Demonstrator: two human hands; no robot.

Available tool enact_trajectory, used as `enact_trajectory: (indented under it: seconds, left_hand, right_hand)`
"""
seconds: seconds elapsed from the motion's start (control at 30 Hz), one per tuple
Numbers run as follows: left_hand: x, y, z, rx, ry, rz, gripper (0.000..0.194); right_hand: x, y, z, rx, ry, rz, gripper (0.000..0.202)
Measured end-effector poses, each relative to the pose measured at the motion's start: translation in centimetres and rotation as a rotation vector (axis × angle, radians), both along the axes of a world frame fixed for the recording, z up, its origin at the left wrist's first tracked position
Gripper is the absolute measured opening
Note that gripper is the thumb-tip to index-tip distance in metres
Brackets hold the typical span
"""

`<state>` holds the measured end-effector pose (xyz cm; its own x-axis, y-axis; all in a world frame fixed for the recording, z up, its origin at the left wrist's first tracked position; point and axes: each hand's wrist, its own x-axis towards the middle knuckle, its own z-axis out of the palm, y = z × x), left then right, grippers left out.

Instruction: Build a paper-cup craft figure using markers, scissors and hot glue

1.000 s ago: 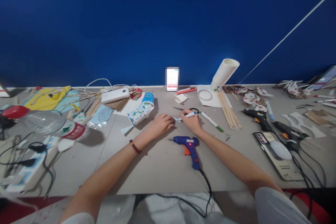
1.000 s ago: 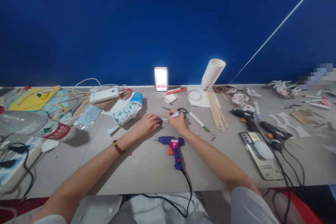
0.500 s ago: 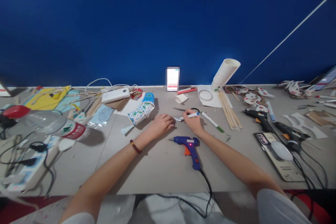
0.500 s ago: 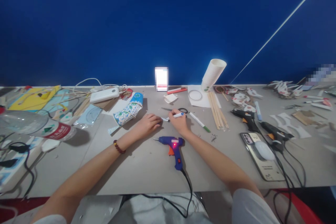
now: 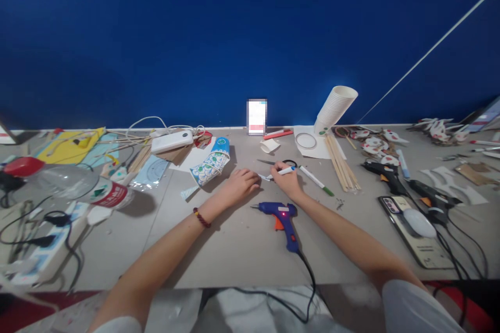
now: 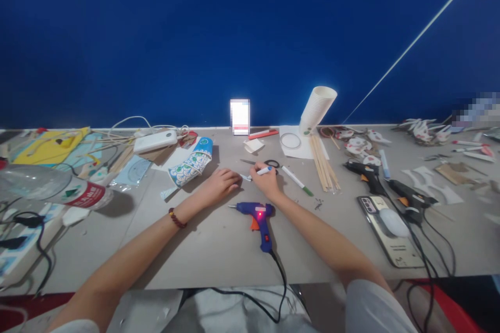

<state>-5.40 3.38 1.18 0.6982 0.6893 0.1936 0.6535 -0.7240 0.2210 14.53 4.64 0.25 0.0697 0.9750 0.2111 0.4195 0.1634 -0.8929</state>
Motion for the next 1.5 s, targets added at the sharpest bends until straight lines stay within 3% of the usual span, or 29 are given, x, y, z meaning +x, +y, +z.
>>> enact_trajectory:
  seconds: [1.5]
  left_hand:
    - [0.09, -0.08, 0.35, -0.017, 0.009, -0.001, 0.026]
  right_hand:
    - [0.29, 0.24, -0.33, 0.031, 0.053, -0.023, 0.029]
